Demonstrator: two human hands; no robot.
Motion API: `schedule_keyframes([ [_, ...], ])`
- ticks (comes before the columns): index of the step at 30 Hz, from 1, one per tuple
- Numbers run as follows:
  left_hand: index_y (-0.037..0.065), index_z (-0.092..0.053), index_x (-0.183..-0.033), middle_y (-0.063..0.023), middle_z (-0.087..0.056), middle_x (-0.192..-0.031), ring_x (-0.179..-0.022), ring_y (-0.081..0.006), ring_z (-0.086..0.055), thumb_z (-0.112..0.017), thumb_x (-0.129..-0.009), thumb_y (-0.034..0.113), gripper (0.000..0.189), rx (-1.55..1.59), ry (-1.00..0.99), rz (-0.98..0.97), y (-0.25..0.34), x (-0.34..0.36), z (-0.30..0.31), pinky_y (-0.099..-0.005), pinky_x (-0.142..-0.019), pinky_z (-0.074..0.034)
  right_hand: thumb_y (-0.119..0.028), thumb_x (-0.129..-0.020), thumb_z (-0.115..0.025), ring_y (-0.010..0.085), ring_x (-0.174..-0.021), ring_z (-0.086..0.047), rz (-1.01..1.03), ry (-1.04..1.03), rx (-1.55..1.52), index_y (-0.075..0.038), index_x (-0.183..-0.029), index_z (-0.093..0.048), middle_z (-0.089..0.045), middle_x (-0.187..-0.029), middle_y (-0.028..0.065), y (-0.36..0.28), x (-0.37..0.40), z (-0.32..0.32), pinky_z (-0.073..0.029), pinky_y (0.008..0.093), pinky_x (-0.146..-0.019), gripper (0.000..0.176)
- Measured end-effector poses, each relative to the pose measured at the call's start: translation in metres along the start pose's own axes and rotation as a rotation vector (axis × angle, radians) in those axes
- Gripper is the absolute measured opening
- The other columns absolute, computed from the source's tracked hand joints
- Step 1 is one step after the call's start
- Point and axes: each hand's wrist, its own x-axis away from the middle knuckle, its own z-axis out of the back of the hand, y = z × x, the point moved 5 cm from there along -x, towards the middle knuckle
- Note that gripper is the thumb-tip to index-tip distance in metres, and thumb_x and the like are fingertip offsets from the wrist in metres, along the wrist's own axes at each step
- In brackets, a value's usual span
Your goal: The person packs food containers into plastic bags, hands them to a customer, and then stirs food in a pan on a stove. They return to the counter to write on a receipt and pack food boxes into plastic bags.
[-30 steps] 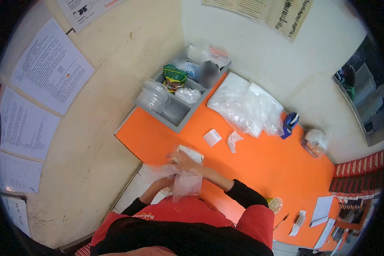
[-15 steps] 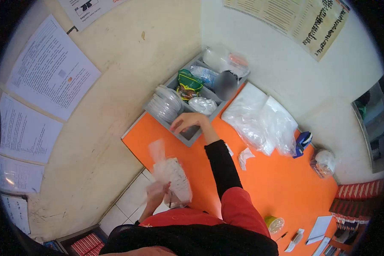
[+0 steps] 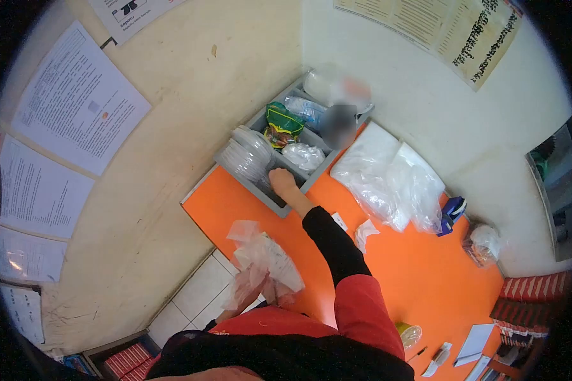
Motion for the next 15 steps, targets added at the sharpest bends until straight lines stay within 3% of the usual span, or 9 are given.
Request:
schedule_keyframes([
  [3, -0.001, -0.049, -0.105, -0.0128, -0.056, -0.095, -0.084, -0.0243, -0.056, -0.046, -0.088, 0.016, 0.024, 0.028, 0.123, -0.03, -0.017, -0.013, -0.022, -0.0329, -0.074, -0.047, -0.007, -0.065, -0.062, 0.0352, -0.078, -0.061, 0.019, 0.08, 0.051, 0.002, -0.074, -0.063, -0.061, -0.079, 0.0223, -0.003, -0.004, -0.006, -0.051, 0.0415, -0.068, 0.012],
  [6, 0.0, -0.05, -0.104, -0.0119, -0.055, -0.094, -0.084, -0.0242, -0.056, -0.048, -0.086, 0.016, 0.024, 0.125, 0.15, -0.029, -0.021, -0.011, -0.026, -0.0332, -0.074, -0.046, -0.01, -0.062, -0.065, 0.0334, -0.073, -0.062, -0.016, 0.075, 0.085, -0.002, -0.074, -0.066, -0.062, -0.078, 0.0183, 0.005, -0.004, -0.006, -0.051, 0.0396, -0.066, 0.014],
  [9, 0.001, -0.051, -0.104, -0.011, -0.055, -0.093, -0.085, -0.0241, -0.055, -0.049, -0.084, 0.016, 0.024, 0.179, 0.106, -0.001, -0.019, -0.006, -0.022, -0.0335, -0.073, -0.046, -0.013, -0.06, -0.068, 0.0309, -0.067, -0.062, 0.168, 0.043, -0.079, -0.007, -0.072, -0.068, -0.063, -0.075, 0.0142, 0.012, 0.003, 0.004, -0.05, 0.0362, -0.062, 0.014],
  [15, 0.004, -0.052, -0.103, -0.0092, -0.054, -0.092, -0.085, -0.0238, -0.055, -0.052, -0.081, 0.016, 0.025, 0.243, 0.093, 0.003, -0.026, -0.011, -0.032, -0.0342, -0.073, -0.045, -0.009, -0.065, -0.065, 0.0186, -0.06, -0.061, 0.162, 0.093, -0.477, -0.004, -0.074, -0.065, -0.064, -0.067, 0.0085, 0.01, 0.039, 0.051, -0.047, 0.0281, -0.057, 0.011],
])
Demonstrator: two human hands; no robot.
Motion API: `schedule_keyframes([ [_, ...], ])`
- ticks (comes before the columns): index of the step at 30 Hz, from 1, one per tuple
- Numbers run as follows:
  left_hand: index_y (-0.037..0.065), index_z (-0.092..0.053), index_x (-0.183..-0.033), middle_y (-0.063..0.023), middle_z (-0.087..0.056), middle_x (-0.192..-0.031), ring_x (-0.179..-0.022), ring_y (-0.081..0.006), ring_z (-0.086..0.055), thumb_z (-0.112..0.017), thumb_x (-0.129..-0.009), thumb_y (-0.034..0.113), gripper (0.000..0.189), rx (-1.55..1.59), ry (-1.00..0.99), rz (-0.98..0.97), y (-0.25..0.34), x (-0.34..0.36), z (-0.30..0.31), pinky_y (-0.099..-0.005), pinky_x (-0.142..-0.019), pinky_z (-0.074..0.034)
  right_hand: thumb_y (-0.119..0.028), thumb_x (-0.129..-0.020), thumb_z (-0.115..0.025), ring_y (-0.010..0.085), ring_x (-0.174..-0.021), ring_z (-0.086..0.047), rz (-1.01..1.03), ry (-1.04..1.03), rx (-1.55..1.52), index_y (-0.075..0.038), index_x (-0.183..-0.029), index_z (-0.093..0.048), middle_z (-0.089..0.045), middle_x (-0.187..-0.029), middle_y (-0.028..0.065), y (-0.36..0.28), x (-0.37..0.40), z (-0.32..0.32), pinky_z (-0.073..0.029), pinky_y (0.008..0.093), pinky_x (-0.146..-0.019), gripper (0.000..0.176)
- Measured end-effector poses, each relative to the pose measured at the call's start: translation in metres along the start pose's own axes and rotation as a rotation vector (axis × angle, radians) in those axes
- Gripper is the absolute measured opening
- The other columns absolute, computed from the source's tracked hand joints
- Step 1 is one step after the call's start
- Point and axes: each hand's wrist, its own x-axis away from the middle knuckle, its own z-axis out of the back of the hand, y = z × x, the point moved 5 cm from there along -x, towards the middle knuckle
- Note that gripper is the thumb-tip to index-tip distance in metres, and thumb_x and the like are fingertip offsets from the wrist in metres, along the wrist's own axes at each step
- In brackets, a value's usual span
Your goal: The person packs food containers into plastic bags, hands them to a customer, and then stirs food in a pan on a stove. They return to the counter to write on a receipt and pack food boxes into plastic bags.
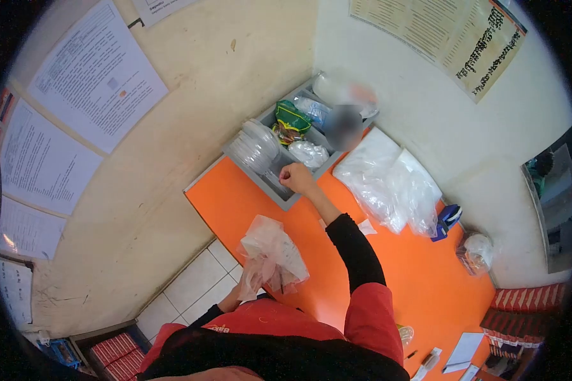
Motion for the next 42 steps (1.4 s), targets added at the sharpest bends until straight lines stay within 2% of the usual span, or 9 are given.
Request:
schedule_keyframes([
  [7, 0.007, -0.054, -0.102, -0.0071, -0.053, -0.091, -0.086, -0.0235, -0.053, -0.055, -0.076, 0.016, 0.027, -0.213, -0.045, -0.037, 0.039, -0.004, 0.012, -0.035, -0.072, -0.044, -0.007, -0.076, -0.063, 0.0069, -0.064, -0.058, -0.055, 0.129, -0.426, -0.004, -0.079, -0.06, -0.063, -0.07, 0.002, -0.08, 0.085, 0.028, -0.046, 0.023, -0.056, 0.005],
  [13, 0.011, -0.058, -0.095, -0.0041, -0.05, -0.086, -0.088, -0.0217, -0.049, -0.055, -0.069, 0.014, 0.027, -0.787, 0.083, -0.302, 0.071, -0.007, 0.014, -0.0337, -0.072, -0.039, -0.004, -0.081, -0.058, 0.019, -0.1, -0.056, -0.223, 0.072, -1.118, -0.004, -0.081, -0.056, -0.059, -0.098, 0.0074, -0.057, 0.176, -0.045, -0.044, 0.0284, -0.082, 0.003],
  [17, 0.011, -0.059, -0.092, -0.0037, -0.049, -0.082, -0.085, -0.0217, -0.049, -0.054, -0.069, 0.011, 0.024, -0.821, 0.276, -0.504, 0.092, -0.007, 0.016, -0.0344, -0.074, -0.038, -0.011, -0.075, -0.065, 0.0219, -0.117, -0.042, 0.004, 0.111, -0.488, -0.004, -0.089, -0.058, -0.054, -0.111, 0.0158, -0.07, 0.198, -0.042, -0.037, 0.0349, -0.093, 0.017],
  [20, 0.009, -0.059, -0.092, -0.005, -0.049, -0.08, -0.082, -0.0224, -0.05, -0.054, -0.069, 0.011, 0.024, -0.772, 0.181, -0.496, 0.084, -0.01, 0.012, -0.0351, -0.073, -0.04, -0.013, -0.074, -0.064, 0.0248, -0.121, -0.036, -0.007, 0.094, -0.535, -0.004, -0.094, -0.059, -0.049, -0.119, 0.0152, -0.072, 0.209, -0.043, -0.03, 0.0399, -0.099, 0.022],
  [28, 0.002, -0.056, -0.095, -0.0085, -0.057, -0.081, -0.074, -0.0224, -0.057, -0.064, -0.067, 0.007, 0.029, -0.213, 0.05, -0.083, 0.018, -0.03, 0.022, -0.0313, -0.066, -0.047, -0.012, -0.065, -0.068, 0.0216, -0.093, -0.052, 0.037, 0.568, 0.051, -0.01, -0.093, -0.062, -0.058, -0.099, 0.0074, -0.091, 0.235, -0.052, -0.037, 0.0379, -0.083, 0.029],
  [29, 0.0, -0.055, -0.094, -0.0074, -0.058, -0.079, -0.071, -0.02, -0.058, -0.065, -0.067, 0.006, 0.029, -0.072, 0.114, -0.006, 0.018, -0.034, 0.027, -0.03, -0.064, -0.048, -0.011, -0.062, -0.069, 0.0203, -0.082, -0.052, 0.316, 0.49, 0.125, -0.012, -0.087, -0.064, -0.06, -0.088, 0.0031, -0.115, 0.233, -0.047, -0.037, 0.0353, -0.075, 0.026],
  [35, 0.001, -0.053, -0.098, -0.0059, -0.058, -0.083, -0.075, -0.0164, -0.059, -0.065, -0.069, 0.0, 0.031, 0.554, 0.075, 0.466, 0.016, -0.028, 0.024, -0.0266, -0.059, -0.051, -0.005, -0.061, -0.067, 0.0195, -0.079, -0.05, 0.28, 0.505, 0.062, -0.012, -0.084, -0.066, -0.058, -0.086, -0.0006, -0.124, 0.237, -0.069, -0.039, 0.0321, -0.07, 0.024],
  [38, 0.001, -0.052, -0.099, -0.007, -0.058, -0.086, -0.075, -0.0175, -0.06, -0.064, -0.071, 0.001, 0.03, 0.637, 0.063, 0.497, 0.013, -0.023, 0.023, -0.0285, -0.061, -0.052, -0.003, -0.071, -0.061, 0.0174, -0.078, -0.055, 0.359, 0.399, -0.023, -0.007, -0.084, -0.066, -0.061, -0.093, 0.0017, -0.129, 0.243, -0.068, -0.044, 0.0283, -0.07, 0.015],
  [42, -0.001, -0.052, -0.1, -0.0092, -0.058, -0.092, -0.078, -0.0182, -0.06, -0.062, -0.072, 0.001, 0.029, 0.713, 0.081, 0.473, 0.012, -0.019, 0.022, -0.0289, -0.066, -0.053, -0.004, -0.082, -0.055, 0.0151, -0.079, -0.06, -0.267, 0.392, -0.95, -0.004, -0.094, -0.062, -0.061, -0.094, 0.0056, -0.104, 0.24, -0.088, -0.049, 0.0256, -0.069, 0.014],
])
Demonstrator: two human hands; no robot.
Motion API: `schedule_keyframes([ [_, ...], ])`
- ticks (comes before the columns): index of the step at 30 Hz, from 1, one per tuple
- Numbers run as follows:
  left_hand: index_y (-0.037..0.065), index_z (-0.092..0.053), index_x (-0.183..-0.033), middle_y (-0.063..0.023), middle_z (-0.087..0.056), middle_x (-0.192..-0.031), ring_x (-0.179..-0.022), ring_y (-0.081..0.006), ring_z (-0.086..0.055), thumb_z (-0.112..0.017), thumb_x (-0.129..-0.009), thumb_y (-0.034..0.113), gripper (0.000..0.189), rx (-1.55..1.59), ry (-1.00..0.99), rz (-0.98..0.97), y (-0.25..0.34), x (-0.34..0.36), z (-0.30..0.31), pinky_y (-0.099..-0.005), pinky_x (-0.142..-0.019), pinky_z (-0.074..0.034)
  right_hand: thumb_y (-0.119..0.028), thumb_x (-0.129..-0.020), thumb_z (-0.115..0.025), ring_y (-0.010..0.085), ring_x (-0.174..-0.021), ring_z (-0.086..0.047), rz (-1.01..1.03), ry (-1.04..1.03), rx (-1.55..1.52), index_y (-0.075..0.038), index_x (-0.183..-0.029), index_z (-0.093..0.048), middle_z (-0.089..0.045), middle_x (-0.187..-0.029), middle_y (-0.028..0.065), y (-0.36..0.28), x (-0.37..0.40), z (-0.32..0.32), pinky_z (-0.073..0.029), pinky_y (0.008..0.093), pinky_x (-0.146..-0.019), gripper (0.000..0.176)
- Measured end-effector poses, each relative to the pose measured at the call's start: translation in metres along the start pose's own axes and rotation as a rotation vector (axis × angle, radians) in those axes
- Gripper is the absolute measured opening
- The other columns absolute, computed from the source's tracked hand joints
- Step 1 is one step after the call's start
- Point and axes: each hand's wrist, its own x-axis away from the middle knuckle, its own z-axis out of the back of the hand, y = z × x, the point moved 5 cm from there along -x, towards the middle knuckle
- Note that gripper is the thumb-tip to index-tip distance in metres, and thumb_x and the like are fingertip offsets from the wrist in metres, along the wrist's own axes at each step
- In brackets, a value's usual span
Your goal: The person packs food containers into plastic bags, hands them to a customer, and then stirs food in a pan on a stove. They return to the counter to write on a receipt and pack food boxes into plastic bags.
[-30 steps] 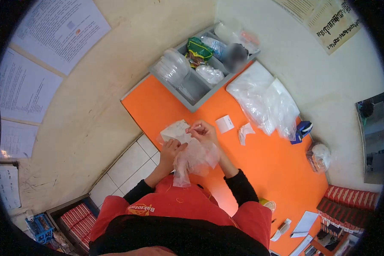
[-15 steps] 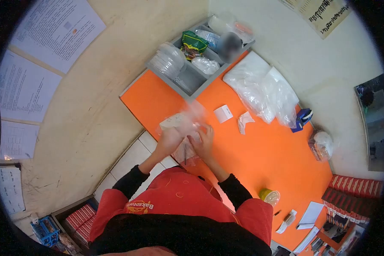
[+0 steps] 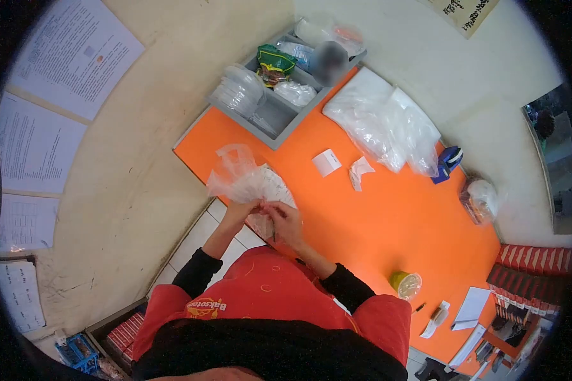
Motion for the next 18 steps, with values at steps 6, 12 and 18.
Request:
schedule_keyframes([
  [6, -0.002, -0.052, -0.103, -0.0113, -0.058, -0.098, -0.083, -0.0195, -0.06, -0.061, -0.073, 0.0, 0.032, -0.016, -0.035, 0.006, 0.002, 0.0, -0.002, -0.0296, -0.071, -0.053, -0.007, -0.087, -0.052, 0.0144, -0.077, -0.061, -0.373, 0.045, -0.36, -0.004, -0.111, -0.042, -0.062, -0.088, 0.0108, 0.018, -0.014, 0.005, -0.05, 0.0242, -0.068, 0.027],
  [12, -0.002, -0.051, -0.105, -0.0104, -0.058, -0.098, -0.084, -0.0192, -0.06, -0.062, -0.073, 0.0, 0.035, -0.044, -0.033, -0.007, 0.0, -0.003, -0.002, -0.0299, -0.071, -0.053, -0.006, -0.085, -0.054, 0.0161, -0.074, -0.062, -0.415, 0.043, -0.307, -0.01, -0.1, -0.029, -0.061, -0.082, 0.0138, 0.017, -0.012, 0.008, -0.051, 0.0246, -0.066, 0.029],
  [18, 0.0, -0.052, -0.105, -0.0095, -0.058, -0.097, -0.082, -0.0175, -0.06, -0.062, -0.073, 0.001, 0.034, -0.063, -0.033, -0.018, 0.0, -0.002, -0.005, -0.0287, -0.07, -0.052, -0.007, -0.085, -0.054, 0.0158, -0.074, -0.061, -0.408, 0.051, -0.316, -0.009, -0.101, -0.032, -0.061, -0.083, 0.0127, 0.015, -0.011, 0.009, -0.051, 0.025, -0.067, 0.028],
])
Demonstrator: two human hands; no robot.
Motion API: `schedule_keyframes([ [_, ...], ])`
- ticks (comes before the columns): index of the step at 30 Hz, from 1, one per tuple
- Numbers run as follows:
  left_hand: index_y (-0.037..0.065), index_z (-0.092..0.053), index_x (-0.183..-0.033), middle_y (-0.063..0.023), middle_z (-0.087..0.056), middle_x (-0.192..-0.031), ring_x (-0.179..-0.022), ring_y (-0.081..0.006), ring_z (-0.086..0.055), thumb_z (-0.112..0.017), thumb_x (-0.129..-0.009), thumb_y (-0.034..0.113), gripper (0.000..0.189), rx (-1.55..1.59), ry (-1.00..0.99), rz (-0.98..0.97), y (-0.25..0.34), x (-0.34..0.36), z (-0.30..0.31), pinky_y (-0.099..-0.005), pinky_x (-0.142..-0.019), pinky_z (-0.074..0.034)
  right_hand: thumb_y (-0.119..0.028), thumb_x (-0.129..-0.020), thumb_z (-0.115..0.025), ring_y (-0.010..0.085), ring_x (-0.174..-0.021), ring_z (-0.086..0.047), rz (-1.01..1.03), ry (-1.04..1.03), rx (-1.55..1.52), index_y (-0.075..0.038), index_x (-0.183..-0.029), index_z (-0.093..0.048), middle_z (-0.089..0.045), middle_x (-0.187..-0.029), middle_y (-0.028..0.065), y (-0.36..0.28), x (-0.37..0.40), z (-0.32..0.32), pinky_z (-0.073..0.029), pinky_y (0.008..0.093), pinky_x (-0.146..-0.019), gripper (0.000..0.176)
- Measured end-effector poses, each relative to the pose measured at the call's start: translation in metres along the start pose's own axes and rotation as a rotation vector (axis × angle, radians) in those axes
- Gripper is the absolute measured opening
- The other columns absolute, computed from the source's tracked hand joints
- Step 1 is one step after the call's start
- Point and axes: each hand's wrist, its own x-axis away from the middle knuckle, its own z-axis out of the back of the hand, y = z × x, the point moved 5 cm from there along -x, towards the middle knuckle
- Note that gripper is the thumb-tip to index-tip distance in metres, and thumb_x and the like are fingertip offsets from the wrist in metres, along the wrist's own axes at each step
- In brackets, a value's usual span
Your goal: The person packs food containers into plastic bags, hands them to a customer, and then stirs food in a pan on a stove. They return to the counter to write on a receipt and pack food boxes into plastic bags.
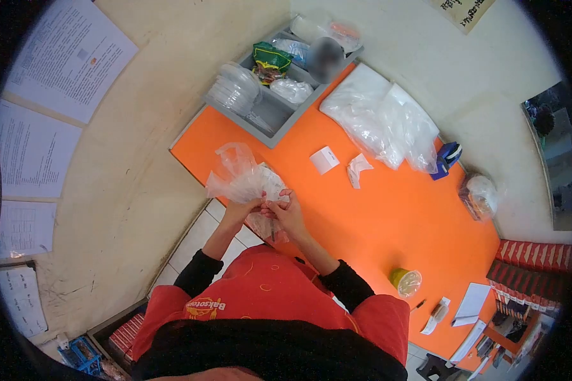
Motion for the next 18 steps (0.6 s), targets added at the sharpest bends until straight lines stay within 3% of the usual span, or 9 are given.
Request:
schedule_keyframes([
  [2, 0.0, -0.051, -0.105, -0.0092, -0.058, -0.096, -0.081, -0.017, -0.06, -0.062, -0.074, 0.002, 0.033, -0.043, -0.03, -0.022, -0.01, -0.006, 0.002, -0.028, -0.069, -0.052, -0.008, -0.086, -0.054, 0.0156, -0.074, -0.061, 0.029, 0.013, -0.028, -0.008, -0.101, -0.036, -0.061, -0.085, 0.0116, -0.002, 0.0, 0.001, -0.051, 0.0254, -0.068, 0.023],
  [5, 0.001, -0.052, -0.105, -0.009, -0.058, -0.096, -0.084, -0.0173, -0.058, -0.061, -0.077, 0.006, 0.03, -0.355, -0.091, -0.353, -0.001, -0.005, -0.02, -0.0268, -0.07, -0.05, -0.01, -0.087, -0.052, 0.0151, -0.074, -0.061, 0.055, 0.042, -0.005, -0.006, -0.098, -0.043, -0.061, -0.088, 0.0091, -0.002, 0.005, 0.014, -0.051, 0.025, -0.069, 0.015],
  [8, 0.001, -0.052, -0.106, -0.008, -0.057, -0.098, -0.088, -0.0176, -0.056, -0.06, -0.081, 0.016, 0.03, -0.156, -0.124, -0.138, -0.039, -0.01, -0.04, -0.0274, -0.074, -0.048, -0.011, -0.088, -0.051, 0.0136, -0.074, -0.06, 0.134, 0.128, 0.033, -0.005, -0.097, -0.049, -0.061, -0.089, 0.0064, -0.016, 0.025, 0.04, -0.05, 0.024, -0.067, 0.011],
  [10, 0.001, -0.052, -0.106, -0.0074, -0.057, -0.1, -0.09, -0.0168, -0.054, -0.06, -0.081, 0.022, 0.033, 0.059, -0.312, 0.217, -0.06, -0.011, -0.061, -0.028, -0.076, -0.046, -0.011, -0.088, -0.051, 0.0115, -0.071, -0.058, 0.145, 0.238, 0.105, -0.006, -0.098, -0.05, -0.06, -0.086, 0.0051, -0.028, 0.039, 0.056, -0.049, 0.0223, -0.063, 0.012],
  [12, 0.001, -0.051, -0.108, -0.0068, -0.057, -0.101, -0.091, -0.0158, -0.053, -0.06, -0.082, 0.027, 0.038, -0.058, -0.378, 0.345, -0.047, -0.007, -0.086, -0.0289, -0.076, -0.045, -0.012, -0.088, -0.051, 0.0096, -0.067, -0.056, 0.192, 0.338, 0.161, -0.007, -0.098, -0.05, -0.058, -0.082, 0.0036, -0.035, 0.05, 0.07, -0.046, 0.021, -0.057, 0.011],
  [14, 0.001, -0.049, -0.11, -0.0061, -0.056, -0.102, -0.091, -0.0147, -0.053, -0.059, -0.082, 0.03, 0.041, -0.485, -0.307, 0.215, -0.02, 0.003, -0.107, -0.0299, -0.075, -0.045, -0.013, -0.088, -0.051, 0.0079, -0.062, -0.054, 0.272, 0.421, 0.204, -0.007, -0.095, -0.051, -0.057, -0.078, 0.0019, -0.037, 0.058, 0.082, -0.042, 0.0201, -0.051, 0.009],
  [16, 0.002, -0.049, -0.106, -0.0056, -0.053, -0.094, -0.086, -0.0152, -0.051, -0.06, -0.08, 0.025, 0.036, -0.443, -0.334, -0.164, -0.043, -0.017, -0.108, -0.0291, -0.073, -0.044, -0.014, -0.089, -0.05, 0.0064, -0.059, -0.051, 0.341, 0.523, 0.166, -0.007, -0.093, -0.052, -0.055, -0.076, 0.0004, -0.027, 0.06, 0.092, -0.039, 0.0198, -0.049, 0.008],
  [18, 0.003, -0.052, -0.101, -0.0052, -0.049, -0.088, -0.084, -0.0151, -0.048, -0.064, -0.076, 0.017, 0.031, -0.515, -0.245, -0.523, -0.008, -0.013, -0.111, -0.0274, -0.073, -0.041, -0.013, -0.089, -0.05, 0.0068, -0.057, -0.049, 0.371, 0.547, 0.115, -0.007, -0.092, -0.052, -0.054, -0.074, -0.0002, -0.026, 0.061, 0.098, -0.038, 0.0204, -0.049, 0.008],
])
